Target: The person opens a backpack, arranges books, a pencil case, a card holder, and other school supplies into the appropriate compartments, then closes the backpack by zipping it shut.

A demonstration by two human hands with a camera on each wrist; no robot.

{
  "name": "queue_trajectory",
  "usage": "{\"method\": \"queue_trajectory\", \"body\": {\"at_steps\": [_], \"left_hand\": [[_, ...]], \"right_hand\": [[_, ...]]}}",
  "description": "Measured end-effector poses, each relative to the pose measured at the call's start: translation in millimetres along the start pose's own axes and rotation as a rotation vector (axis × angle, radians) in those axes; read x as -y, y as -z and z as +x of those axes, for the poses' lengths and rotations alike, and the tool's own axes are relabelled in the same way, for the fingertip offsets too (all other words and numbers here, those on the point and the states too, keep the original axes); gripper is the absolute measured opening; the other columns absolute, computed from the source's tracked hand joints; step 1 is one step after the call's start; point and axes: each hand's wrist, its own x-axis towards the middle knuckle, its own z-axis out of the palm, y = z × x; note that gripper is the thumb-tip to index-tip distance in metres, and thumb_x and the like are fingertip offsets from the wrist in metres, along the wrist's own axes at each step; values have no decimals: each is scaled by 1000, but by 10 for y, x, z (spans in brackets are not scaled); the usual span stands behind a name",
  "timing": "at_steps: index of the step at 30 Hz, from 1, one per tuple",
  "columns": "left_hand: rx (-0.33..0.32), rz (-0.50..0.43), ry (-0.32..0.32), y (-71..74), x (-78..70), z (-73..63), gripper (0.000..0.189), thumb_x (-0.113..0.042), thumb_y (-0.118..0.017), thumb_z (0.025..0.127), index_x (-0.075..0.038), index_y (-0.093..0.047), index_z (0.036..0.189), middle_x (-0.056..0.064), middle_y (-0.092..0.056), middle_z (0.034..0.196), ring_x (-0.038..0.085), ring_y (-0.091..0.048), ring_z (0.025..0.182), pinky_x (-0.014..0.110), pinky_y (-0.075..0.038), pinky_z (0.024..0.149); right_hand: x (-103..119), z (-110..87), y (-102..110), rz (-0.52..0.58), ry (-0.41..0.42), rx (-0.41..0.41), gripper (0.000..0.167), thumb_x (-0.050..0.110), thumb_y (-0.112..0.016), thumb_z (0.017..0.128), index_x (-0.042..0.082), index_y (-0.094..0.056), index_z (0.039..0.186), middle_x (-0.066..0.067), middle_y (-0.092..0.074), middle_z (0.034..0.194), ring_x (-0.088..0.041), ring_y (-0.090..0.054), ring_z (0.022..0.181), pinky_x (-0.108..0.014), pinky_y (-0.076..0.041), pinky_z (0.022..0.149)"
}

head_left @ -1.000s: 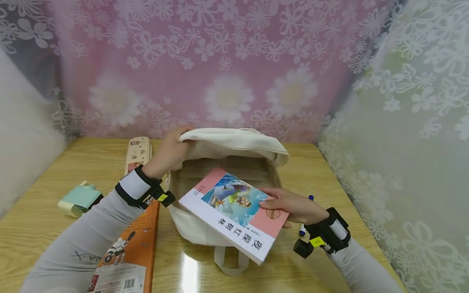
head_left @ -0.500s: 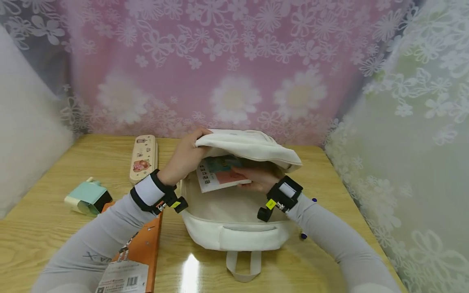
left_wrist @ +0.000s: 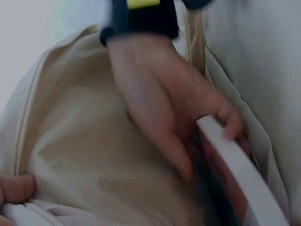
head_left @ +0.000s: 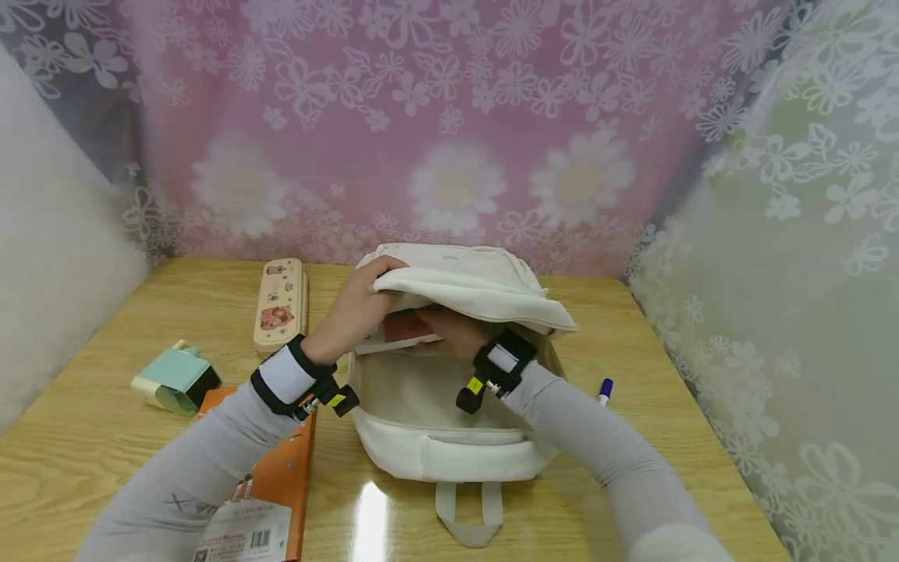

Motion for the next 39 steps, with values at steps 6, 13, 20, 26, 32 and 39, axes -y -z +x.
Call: {"method": "queue_trajectory", "body": {"at_steps": [6, 13, 20, 26, 32, 39], "left_hand": [[-3, -20, -19, 44, 46, 11, 20, -15, -47, 98, -9, -55, 115, 8, -54, 115, 20, -48, 96, 34, -40, 82], [6, -2, 18, 28, 62, -49, 19, -14, -48, 97, -10, -56, 114, 7, -55, 113, 20, -47, 92, 33, -39, 80], [32, 5, 6, 9, 100, -107, 17, -12, -49, 96, -10, -55, 113, 8, -56, 112, 21, -49, 92, 33, -41, 79], [51, 29, 19, 24, 115, -115, 17, -12, -49, 96, -10, -55, 112, 8, -58, 115, 21, -50, 94, 34, -41, 81], [139, 136, 31, 87, 112, -178, 20, -23, -56, 94, -17, -57, 113, 4, -59, 111, 21, -49, 86, 33, -41, 74], [125, 325, -12, 575, 138, -581, 32, -38, -56, 92, -24, -56, 121, 1, -57, 126, 24, -51, 120, 48, -44, 93]], "right_hand": [[289, -394, -124, -585, 203, -16, 43, 9, -48, 94, 3, -40, 135, -15, -45, 134, -27, -45, 119, -32, -39, 98], [742, -1399, -159, -937, 282, 214, 35, 21, -49, 98, 5, -54, 128, -8, -63, 116, -17, -61, 103, -30, -50, 86], [743, -1584, 130, -1226, 732, -282, 57, 22, -78, 76, 8, -51, 124, -10, -52, 108, -20, -49, 92, -31, -41, 81], [550, -1266, 462, -1287, 503, -342, 96, 21, -82, 71, 12, -24, 147, -14, -38, 143, -31, -47, 121, -45, -41, 97], [446, -1105, 568, -1178, 509, -393, 35, 20, -69, 85, 19, -61, 119, 0, -70, 104, -16, -65, 76, -32, -49, 64], [415, -1077, 527, -1132, 532, -486, 16, 19, -67, 86, 21, -69, 102, 3, -71, 94, -13, -63, 71, -31, -47, 60]]}}
